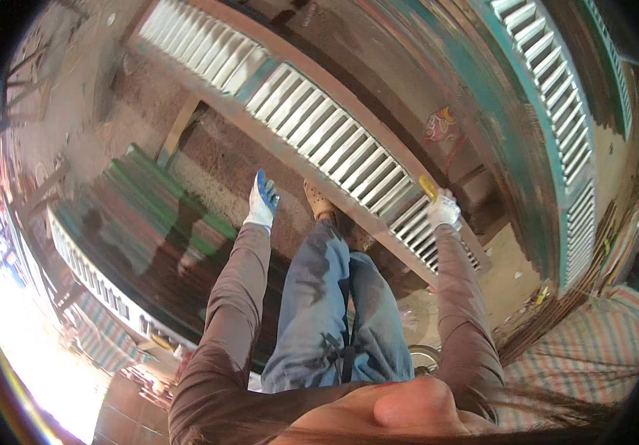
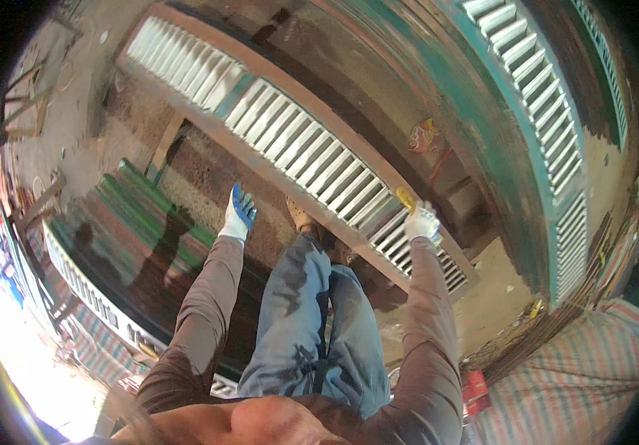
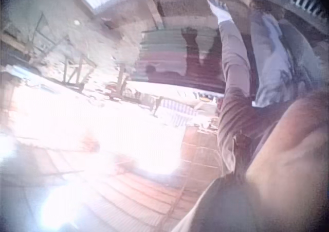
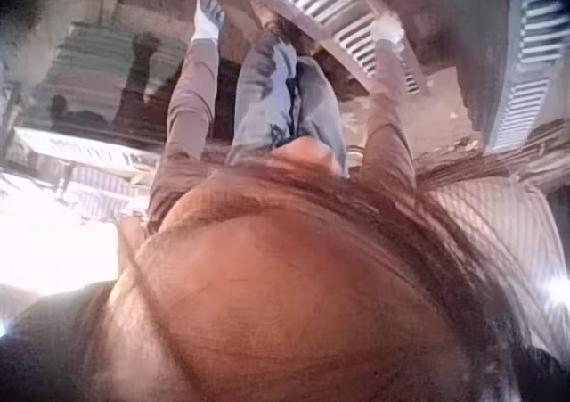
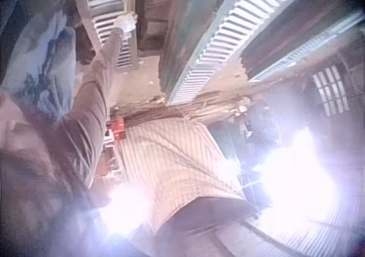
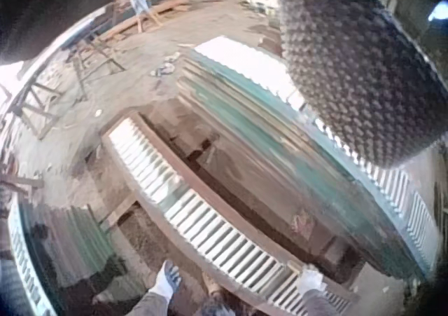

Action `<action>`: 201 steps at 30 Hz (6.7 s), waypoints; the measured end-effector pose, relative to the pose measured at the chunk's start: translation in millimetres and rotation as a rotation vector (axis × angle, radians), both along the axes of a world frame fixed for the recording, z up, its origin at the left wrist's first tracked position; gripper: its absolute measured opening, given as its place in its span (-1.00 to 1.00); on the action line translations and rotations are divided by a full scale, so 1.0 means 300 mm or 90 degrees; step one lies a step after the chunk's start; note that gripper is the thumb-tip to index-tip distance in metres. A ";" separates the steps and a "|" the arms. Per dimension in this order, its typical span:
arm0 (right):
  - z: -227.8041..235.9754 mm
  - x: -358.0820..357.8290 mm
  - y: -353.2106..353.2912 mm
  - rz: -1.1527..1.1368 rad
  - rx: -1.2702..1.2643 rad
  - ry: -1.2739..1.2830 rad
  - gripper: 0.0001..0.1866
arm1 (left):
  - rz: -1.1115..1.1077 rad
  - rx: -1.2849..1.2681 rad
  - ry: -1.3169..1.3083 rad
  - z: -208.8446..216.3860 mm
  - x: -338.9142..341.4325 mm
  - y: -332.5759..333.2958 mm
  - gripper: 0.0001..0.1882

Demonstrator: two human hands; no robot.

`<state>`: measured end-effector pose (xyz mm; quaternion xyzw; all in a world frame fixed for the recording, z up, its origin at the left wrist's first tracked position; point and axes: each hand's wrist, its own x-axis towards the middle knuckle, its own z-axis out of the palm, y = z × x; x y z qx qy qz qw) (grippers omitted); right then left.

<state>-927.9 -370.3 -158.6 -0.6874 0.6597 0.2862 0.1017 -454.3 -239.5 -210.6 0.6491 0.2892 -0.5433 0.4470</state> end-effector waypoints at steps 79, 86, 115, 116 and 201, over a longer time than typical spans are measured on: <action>0.248 -0.154 -0.086 -0.094 0.055 -0.290 -0.35 | 0.200 -0.203 -0.139 -0.230 -0.227 -0.335 -0.39; 0.593 -0.072 -0.150 -0.089 -0.024 -0.310 -0.42 | 0.009 -0.201 -0.226 -0.093 -0.257 -0.347 -0.17; 0.555 -0.540 -0.727 -0.198 -0.125 -0.368 -0.46 | 0.184 -0.274 -0.057 0.020 -0.539 -1.347 -0.43; 0.511 -0.602 -0.774 -0.211 -0.101 -0.381 -0.45 | 0.177 -0.300 -0.069 0.011 -0.573 -1.377 -0.44; 0.485 1.729 -1.546 0.602 0.252 -0.882 -0.54 | 0.245 0.051 -0.508 0.189 -0.166 -0.708 -0.55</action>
